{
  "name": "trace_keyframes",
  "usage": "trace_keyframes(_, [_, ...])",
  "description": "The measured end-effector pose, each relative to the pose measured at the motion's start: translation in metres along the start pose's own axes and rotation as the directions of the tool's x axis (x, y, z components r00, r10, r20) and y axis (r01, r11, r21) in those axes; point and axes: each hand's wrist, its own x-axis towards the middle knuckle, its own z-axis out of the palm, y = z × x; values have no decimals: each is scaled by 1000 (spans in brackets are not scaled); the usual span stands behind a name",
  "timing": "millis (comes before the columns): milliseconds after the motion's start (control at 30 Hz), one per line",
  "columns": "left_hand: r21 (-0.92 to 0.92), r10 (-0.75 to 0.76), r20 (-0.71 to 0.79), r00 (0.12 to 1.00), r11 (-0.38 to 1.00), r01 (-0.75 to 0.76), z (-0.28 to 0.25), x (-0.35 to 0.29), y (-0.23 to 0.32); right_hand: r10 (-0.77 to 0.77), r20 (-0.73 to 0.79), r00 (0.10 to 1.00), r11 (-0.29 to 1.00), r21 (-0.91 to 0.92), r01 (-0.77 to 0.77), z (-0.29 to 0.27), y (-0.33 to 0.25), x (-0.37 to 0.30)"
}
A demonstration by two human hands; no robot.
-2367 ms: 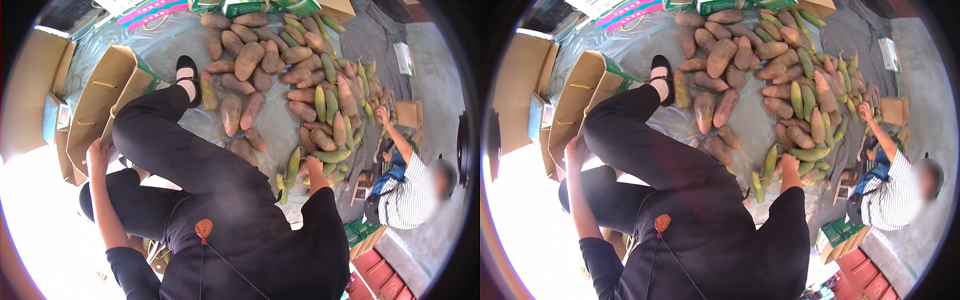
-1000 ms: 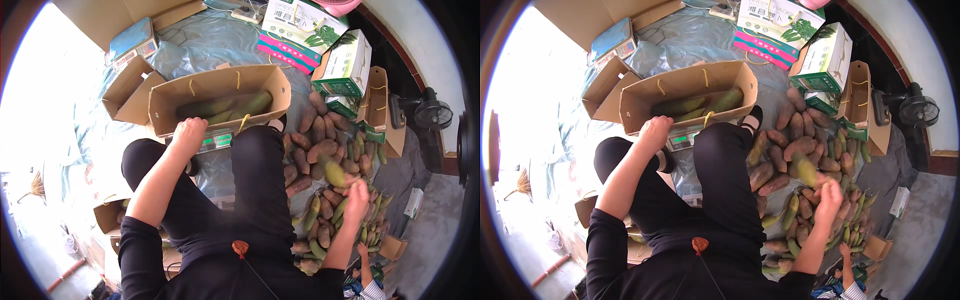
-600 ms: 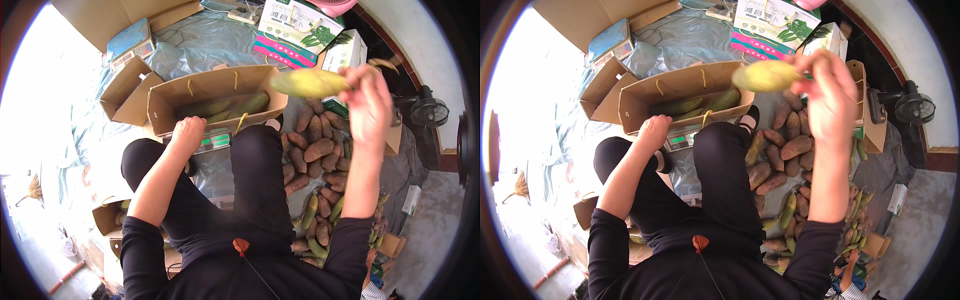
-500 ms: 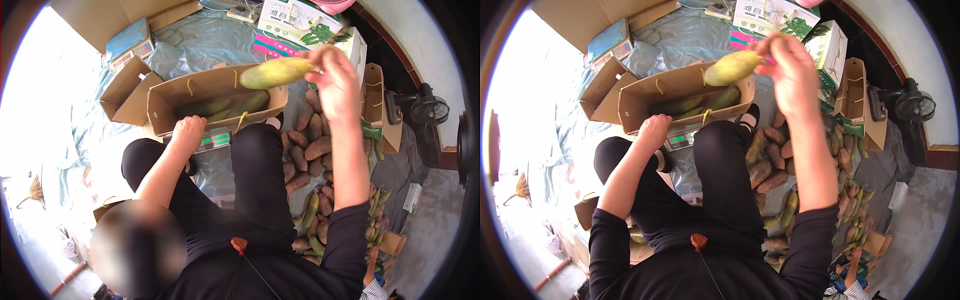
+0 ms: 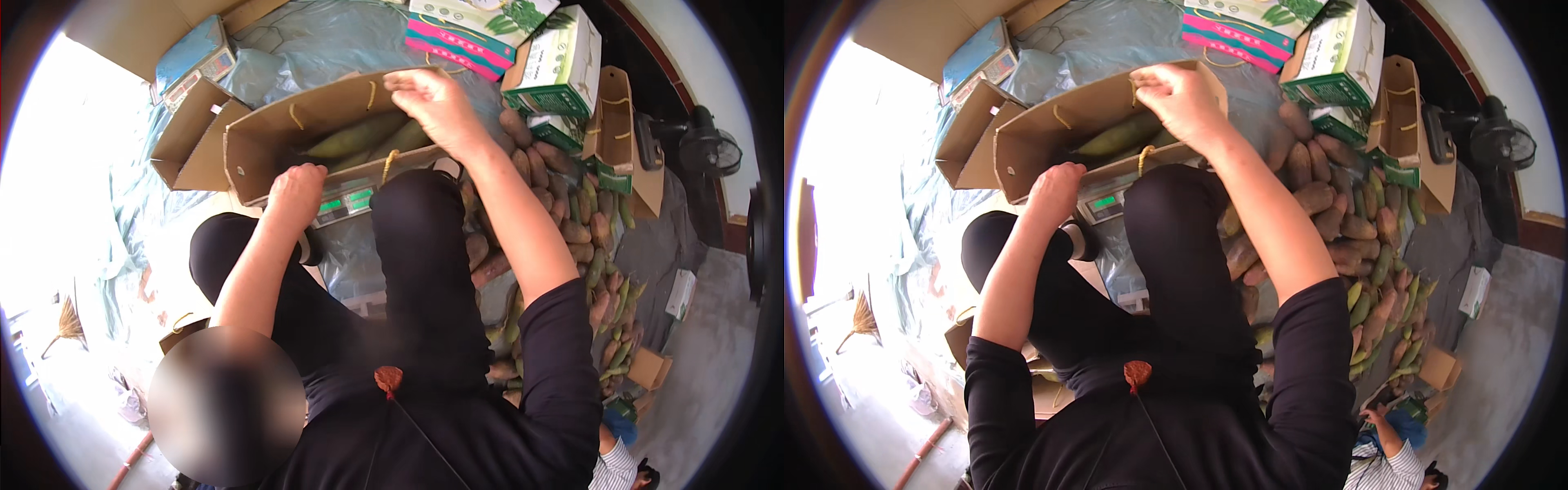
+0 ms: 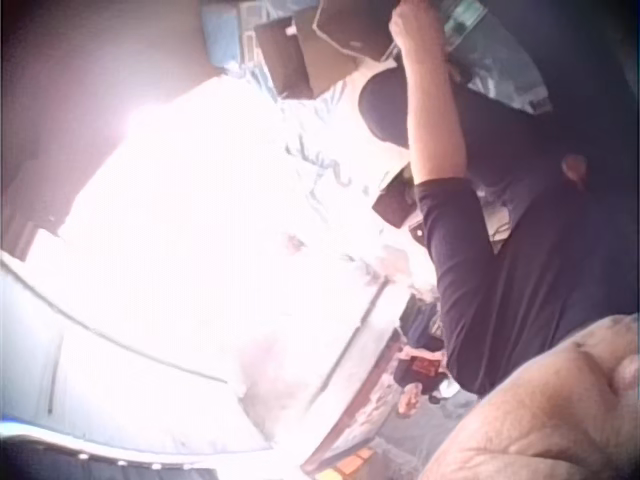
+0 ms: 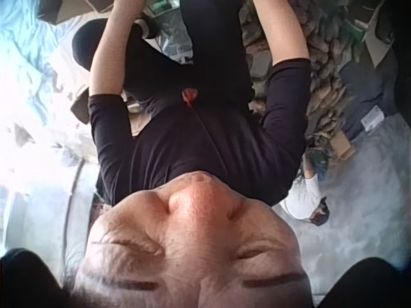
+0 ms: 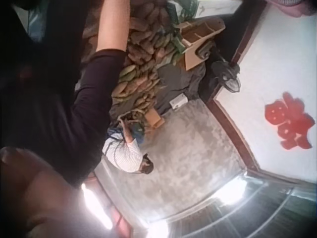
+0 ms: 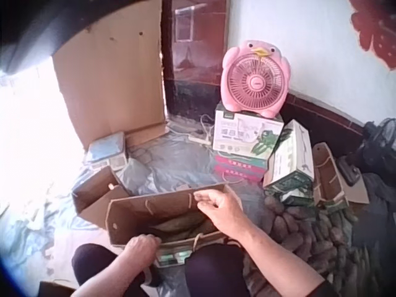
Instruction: Sort and pack papayas or similar produce into a paper bag for weighing and packaging.
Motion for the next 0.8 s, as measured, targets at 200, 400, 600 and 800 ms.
trace_keyframes(200, [-3, 6, 42, 999, 1000, -5, 0, 7, 2, 213, -276, 937, 977, 68, -202, -77, 4, -81])
trace_keyframes(400, [-89, 12, -11, 1000, 996, -13, 0, 5, -6, 403, -486, 776, 910, 124, -395, -126, 36, -189])
trace_keyframes(600, [-103, -29, 53, 998, 994, 35, -14, 7, 9, 572, -629, 527, 784, 229, -577, -152, 84, -316])
trace_keyframes(800, [-99, -66, 170, 983, 992, 84, -11, 11, 8, 562, -693, 451, 685, 86, -723, -133, 163, -444])
